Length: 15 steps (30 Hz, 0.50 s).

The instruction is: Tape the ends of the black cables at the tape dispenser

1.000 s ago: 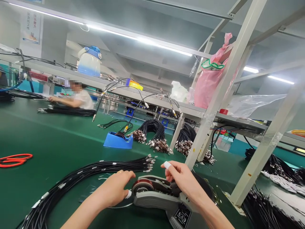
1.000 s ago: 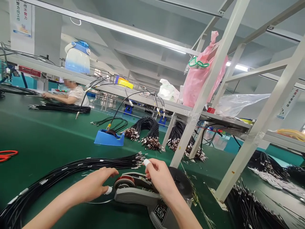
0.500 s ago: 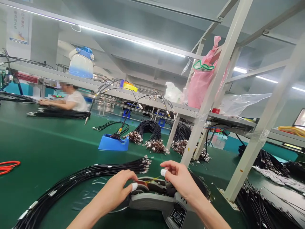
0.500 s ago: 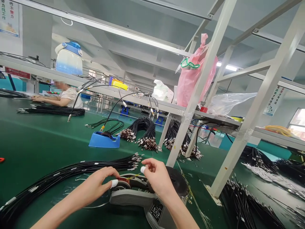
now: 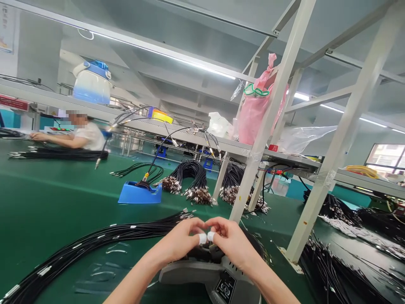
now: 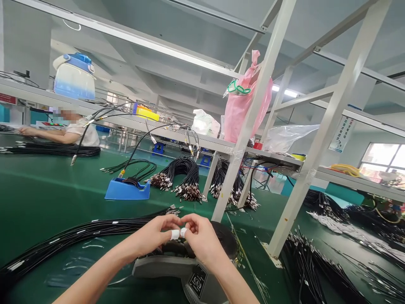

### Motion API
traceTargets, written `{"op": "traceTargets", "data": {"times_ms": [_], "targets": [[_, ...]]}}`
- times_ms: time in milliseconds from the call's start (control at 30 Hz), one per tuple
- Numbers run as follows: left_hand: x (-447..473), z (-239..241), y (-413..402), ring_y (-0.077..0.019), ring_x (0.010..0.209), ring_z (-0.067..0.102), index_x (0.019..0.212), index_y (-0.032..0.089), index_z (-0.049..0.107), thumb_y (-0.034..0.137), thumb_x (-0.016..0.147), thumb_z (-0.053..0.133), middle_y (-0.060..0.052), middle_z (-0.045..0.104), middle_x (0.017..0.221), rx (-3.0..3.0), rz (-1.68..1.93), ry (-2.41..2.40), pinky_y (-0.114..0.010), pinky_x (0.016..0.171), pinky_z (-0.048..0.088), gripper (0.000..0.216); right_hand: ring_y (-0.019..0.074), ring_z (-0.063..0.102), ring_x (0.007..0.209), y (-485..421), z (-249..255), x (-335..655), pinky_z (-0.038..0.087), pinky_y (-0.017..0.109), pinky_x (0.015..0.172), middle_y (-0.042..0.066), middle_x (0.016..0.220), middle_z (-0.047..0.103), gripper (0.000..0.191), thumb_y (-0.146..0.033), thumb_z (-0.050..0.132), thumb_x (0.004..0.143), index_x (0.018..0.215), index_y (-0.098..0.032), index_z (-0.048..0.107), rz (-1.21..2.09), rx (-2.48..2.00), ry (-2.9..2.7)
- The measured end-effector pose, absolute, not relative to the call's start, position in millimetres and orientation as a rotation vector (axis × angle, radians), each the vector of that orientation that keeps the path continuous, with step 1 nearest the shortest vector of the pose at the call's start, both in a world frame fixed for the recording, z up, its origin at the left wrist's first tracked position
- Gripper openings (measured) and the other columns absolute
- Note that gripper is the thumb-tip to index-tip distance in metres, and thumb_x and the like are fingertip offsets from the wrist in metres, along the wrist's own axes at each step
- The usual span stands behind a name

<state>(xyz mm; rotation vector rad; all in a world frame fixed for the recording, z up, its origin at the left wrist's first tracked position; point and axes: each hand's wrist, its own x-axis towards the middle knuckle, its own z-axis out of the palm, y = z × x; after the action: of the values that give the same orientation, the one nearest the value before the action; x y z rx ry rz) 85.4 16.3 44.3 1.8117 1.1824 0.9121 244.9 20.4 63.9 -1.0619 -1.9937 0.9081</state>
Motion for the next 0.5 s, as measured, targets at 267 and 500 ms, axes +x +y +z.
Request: {"op": "traceTargets", "data": {"times_ms": [267,500], "targets": [[95,37,25,-0.0055,0.066,0.046,0.09,0.013,0.052,0.018,0.066,0.049,0.003,0.054,0.073,1.632,0.974,1.079,-0.017,0.061,0.035,0.025,0.0105,0.043,0.061,25,65,250,0.035,0.026,0.059,-0.001,0.07,0.047,0.029,-0.012,0.04,0.067,0.093,-0.013,0.053,0.923,-1.078,-1.961],[89,45,24,-0.0079,0.078,0.05,0.1,0.02,0.049,0.033,0.072,0.052,0.001,0.056,0.09,1.563,0.919,1.16,-0.015,0.06,0.037,0.031,0.0139,0.049,0.076,-12,78,288,0.04,0.027,0.07,0.002,0.087,0.054,0.025,-0.022,0.044,0.074,0.096,-0.021,0.056,0.816,-1.199,-1.865]]}}
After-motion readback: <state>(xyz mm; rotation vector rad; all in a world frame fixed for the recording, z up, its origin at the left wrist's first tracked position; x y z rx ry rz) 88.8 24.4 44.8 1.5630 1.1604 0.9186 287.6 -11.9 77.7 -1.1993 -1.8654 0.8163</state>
